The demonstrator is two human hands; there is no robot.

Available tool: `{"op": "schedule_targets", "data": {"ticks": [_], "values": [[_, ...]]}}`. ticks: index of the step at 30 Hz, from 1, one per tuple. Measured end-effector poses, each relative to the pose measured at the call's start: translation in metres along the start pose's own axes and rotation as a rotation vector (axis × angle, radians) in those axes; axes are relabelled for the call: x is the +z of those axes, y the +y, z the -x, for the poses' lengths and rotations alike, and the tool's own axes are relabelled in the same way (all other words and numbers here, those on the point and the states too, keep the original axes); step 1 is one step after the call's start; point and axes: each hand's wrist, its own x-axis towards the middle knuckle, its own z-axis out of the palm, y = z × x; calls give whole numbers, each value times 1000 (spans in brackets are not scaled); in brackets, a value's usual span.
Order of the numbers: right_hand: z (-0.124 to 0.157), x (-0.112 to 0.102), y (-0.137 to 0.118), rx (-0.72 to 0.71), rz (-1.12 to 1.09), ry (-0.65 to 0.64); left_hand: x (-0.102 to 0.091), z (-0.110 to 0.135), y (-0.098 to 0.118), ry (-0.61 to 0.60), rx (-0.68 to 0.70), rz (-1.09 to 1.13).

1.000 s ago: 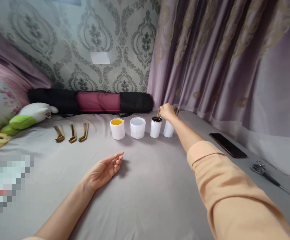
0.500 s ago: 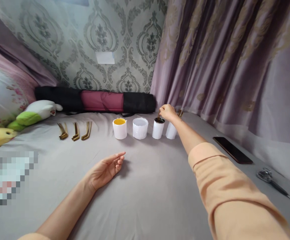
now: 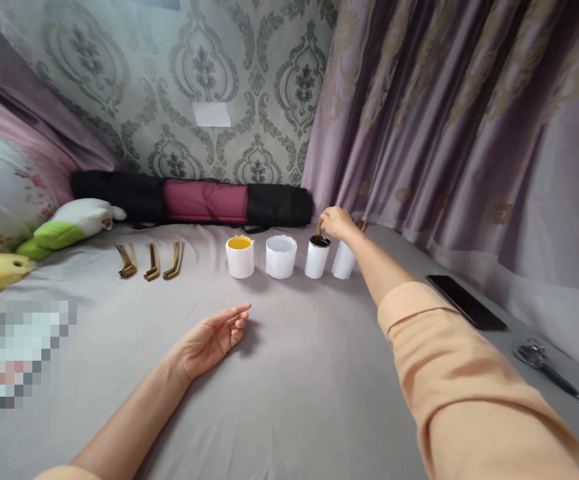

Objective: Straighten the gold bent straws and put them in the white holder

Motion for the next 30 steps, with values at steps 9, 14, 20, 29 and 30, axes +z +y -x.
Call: {"op": "schedule_targets", "data": {"ticks": [9, 14, 20, 29, 30], "values": [[7, -3, -4, 52, -17, 0, 1, 1, 0, 6, 0, -2], [5, -2, -2, 47, -57, 8, 0, 0, -1, 8, -4, 7], [4, -2, -3, 57, -47, 12, 0, 0, -1, 1, -1, 10], [8, -10, -7, 80, 0, 29, -3, -2, 0, -14, -4, 19], [9, -11, -8, 80, -3, 33, -3, -2, 0, -14, -4, 21]]}}
